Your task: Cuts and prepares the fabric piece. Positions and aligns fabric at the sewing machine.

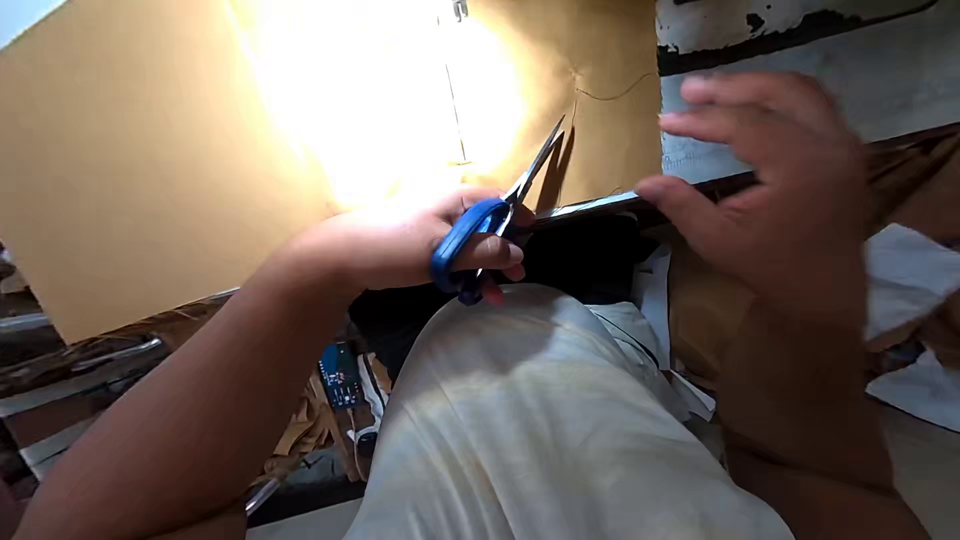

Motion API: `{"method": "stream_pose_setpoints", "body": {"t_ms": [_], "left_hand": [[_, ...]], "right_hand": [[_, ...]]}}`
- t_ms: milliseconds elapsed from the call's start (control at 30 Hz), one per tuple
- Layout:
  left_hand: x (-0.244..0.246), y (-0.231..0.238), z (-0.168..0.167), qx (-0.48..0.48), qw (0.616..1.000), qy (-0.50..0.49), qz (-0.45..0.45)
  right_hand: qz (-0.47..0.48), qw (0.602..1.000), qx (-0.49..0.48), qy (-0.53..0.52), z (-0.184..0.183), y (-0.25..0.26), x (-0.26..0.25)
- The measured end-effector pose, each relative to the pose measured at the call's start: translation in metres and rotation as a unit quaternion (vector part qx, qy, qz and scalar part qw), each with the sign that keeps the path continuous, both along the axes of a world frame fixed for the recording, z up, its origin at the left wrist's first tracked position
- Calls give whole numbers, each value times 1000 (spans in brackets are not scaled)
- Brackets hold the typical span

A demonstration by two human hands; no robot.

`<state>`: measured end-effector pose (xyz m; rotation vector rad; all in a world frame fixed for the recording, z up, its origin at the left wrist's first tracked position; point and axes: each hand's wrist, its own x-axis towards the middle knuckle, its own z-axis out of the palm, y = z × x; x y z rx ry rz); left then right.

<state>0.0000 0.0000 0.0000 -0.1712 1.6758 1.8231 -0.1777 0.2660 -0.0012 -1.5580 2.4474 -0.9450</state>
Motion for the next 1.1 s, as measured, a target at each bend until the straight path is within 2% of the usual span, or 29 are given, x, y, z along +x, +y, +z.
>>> {"method": "stream_pose_setpoints", "body": {"t_ms": [133, 200, 300, 400, 433, 533, 633, 700, 833, 1033, 1100], "left_hand": [[-20, 17, -6, 17, 997, -25, 72], [-30, 22, -12, 24, 994, -7, 104], [-30, 24, -17, 30, 990, 48, 126], [-5, 12, 1, 14, 993, 47, 106], [8, 7, 6, 18, 991, 48, 126], [47, -10, 8, 50, 969, 44, 240], [56, -22, -3, 106, 935, 41, 337], [48, -23, -12, 173, 917, 52, 357], [19, -24, -29, 284, 895, 60, 340], [4, -20, -24, 271, 837, 86, 468], [11, -26, -18, 238, 840, 103, 477]], "right_hand": [[-68, 997, 29, 2, -49, -17, -17], [-90, 994, 37, 41, -65, -20, -18], [-104, 991, 27, 79, -72, -20, -16], [-108, 990, 13, 88, -74, -20, -14], [-108, 990, 3, 96, -75, -20, -13], [-106, 985, -57, 122, -82, -21, -10], [-103, 979, -90, 153, -85, -21, -8], [-106, 978, -86, 161, -87, -20, -8], [-117, 974, -93, 167, -90, -22, -9], [-121, 977, -89, 154, -89, -21, -5], [-121, 976, -91, 158, -90, -21, -6]]}}
